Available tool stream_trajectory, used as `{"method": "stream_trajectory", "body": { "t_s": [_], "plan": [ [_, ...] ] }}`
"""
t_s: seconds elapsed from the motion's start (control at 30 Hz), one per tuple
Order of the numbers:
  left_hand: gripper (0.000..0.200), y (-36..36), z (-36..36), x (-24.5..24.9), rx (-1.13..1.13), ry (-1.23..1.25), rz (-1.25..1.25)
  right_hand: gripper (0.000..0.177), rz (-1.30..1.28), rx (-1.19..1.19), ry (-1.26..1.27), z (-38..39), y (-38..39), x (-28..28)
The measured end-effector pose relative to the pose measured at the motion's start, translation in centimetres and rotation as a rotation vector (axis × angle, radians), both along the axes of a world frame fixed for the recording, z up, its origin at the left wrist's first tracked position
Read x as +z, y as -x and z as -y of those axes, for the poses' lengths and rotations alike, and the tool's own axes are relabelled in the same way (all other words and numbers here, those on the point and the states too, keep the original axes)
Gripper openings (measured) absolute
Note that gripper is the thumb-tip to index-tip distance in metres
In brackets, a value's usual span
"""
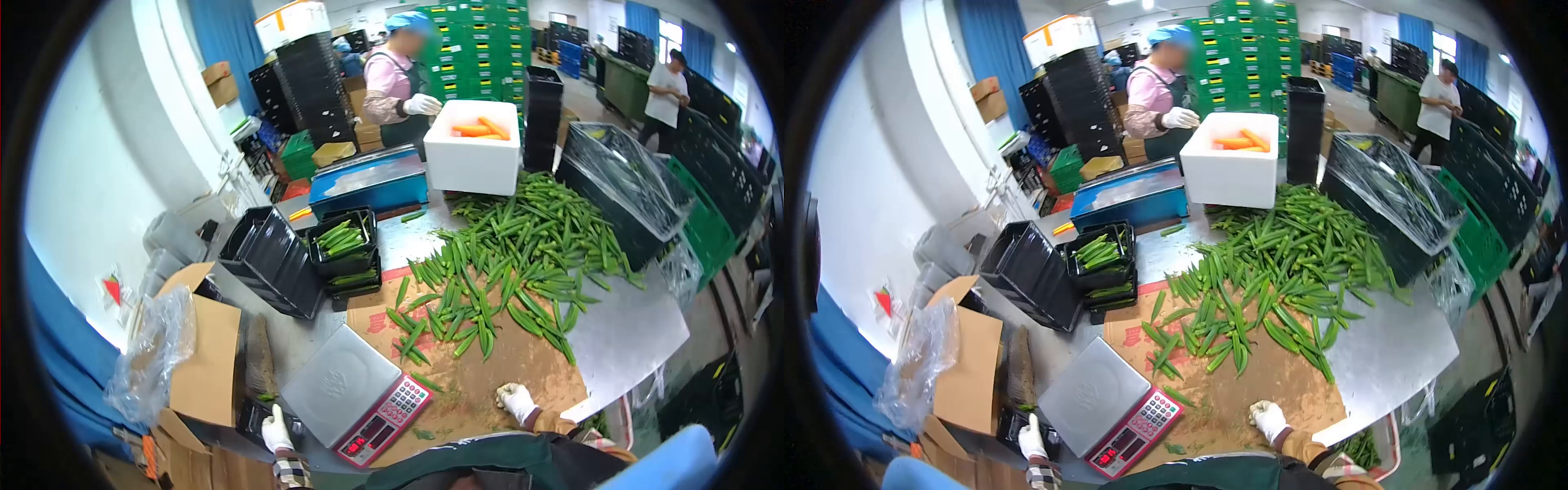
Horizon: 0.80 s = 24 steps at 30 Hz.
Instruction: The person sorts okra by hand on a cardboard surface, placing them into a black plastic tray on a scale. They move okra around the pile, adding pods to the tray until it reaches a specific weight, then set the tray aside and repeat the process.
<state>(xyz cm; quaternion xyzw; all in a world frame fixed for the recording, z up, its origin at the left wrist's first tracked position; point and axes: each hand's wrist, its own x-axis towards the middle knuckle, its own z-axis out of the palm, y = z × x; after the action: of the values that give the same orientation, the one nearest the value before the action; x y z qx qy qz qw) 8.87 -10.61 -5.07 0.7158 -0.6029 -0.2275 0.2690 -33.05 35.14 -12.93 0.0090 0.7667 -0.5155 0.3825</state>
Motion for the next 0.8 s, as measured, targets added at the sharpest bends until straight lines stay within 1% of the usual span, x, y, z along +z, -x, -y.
{"method": "stream_trajectory", "body": {
  "t_s": [0.03,0.1,0.17,0.23,0.27,0.3,0.37,0.4,0.43,0.47,0.5,0.53,0.6,0.63,0.67,0.7,0.77,0.8],
  "plan": [
    [0.061,0.2,0.0,0.0,-0.036,0.018,0.032,0.012,-0.01,0.018,0.017,-0.2,0.0,-0.3],
    [0.058,-0.8,1.9,-1.6,-0.115,-0.048,-0.078,0.011,-0.01,0.009,0.068,-0.5,-0.1,-0.8],
    [0.051,-0.8,2.6,-1.4,-0.167,-0.039,-0.009,0.012,0.009,-0.002,0.086,-0.5,-0.2,0.0],
    [0.049,-0.8,3.6,-1.8,-0.137,-0.075,0.056,0.013,-0.002,-0.001,0.084,-0.4,-0.2,0.4],
    [0.044,-1.5,4.5,-2.9,-0.147,-0.066,0.028,0.013,0.0,-0.009,0.088,-0.5,-0.3,0.5],
    [0.036,-1.7,4.8,-3.5,-0.09,0.007,-0.091,0.013,0.003,-0.017,0.093,-0.5,-0.4,0.5],
    [0.032,-2.2,5.6,-3.5,0.0,-0.159,-0.243,0.013,0.002,-0.026,0.109,-0.5,-0.4,0.3],
    [0.029,-2.3,5.8,-3.6,0.03,-0.162,-0.281,0.012,-0.001,-0.028,0.117,-0.6,-0.4,0.0],
    [0.024,-2.5,5.8,-3.9,0.187,-0.217,-0.487,0.012,-0.002,-0.028,0.124,-0.7,-0.5,-0.2],
    [0.021,-3.9,7.4,-6.4,0.2,-0.223,-0.528,0.011,-0.005,-0.039,0.132,-0.8,-0.6,0.3],
    [0.019,-3.9,7.3,-6.6,0.214,-0.229,-0.568,0.011,-0.014,-0.043,0.138,-0.8,-0.8,0.4],
    [0.021,-4.4,7.0,-7.1,0.155,-0.135,-0.672,0.015,-0.023,-0.022,0.119,-0.8,-0.7,-0.3],
    [0.02,-4.8,6.7,-6.9,0.167,0.015,-0.671,0.02,-0.043,0.006,0.102,-1.0,-0.7,-0.7],
    [0.021,-5.0,6.5,-6.6,0.173,0.088,-0.67,0.021,-0.054,0.015,0.077,-0.8,-0.6,-1.2],
    [0.032,-5.5,6.0,-6.1,0.066,0.215,-0.618,0.02,-0.054,0.012,0.084,-0.9,-0.5,-1.5],
    [0.034,-4.6,4.5,-5.5,0.068,0.244,-0.516,0.02,-0.054,0.011,0.089,-0.9,-0.6,-1.6],
    [0.04,3.8,-5.7,5.9,0.086,0.298,-0.309,0.019,-0.05,-0.002,0.093,-0.9,-0.7,-1.3],
    [0.038,5.9,-8.2,7.9,-0.017,0.36,-0.156,0.018,-0.051,-0.007,0.095,-0.9,-0.7,-1.2]
  ]
}}
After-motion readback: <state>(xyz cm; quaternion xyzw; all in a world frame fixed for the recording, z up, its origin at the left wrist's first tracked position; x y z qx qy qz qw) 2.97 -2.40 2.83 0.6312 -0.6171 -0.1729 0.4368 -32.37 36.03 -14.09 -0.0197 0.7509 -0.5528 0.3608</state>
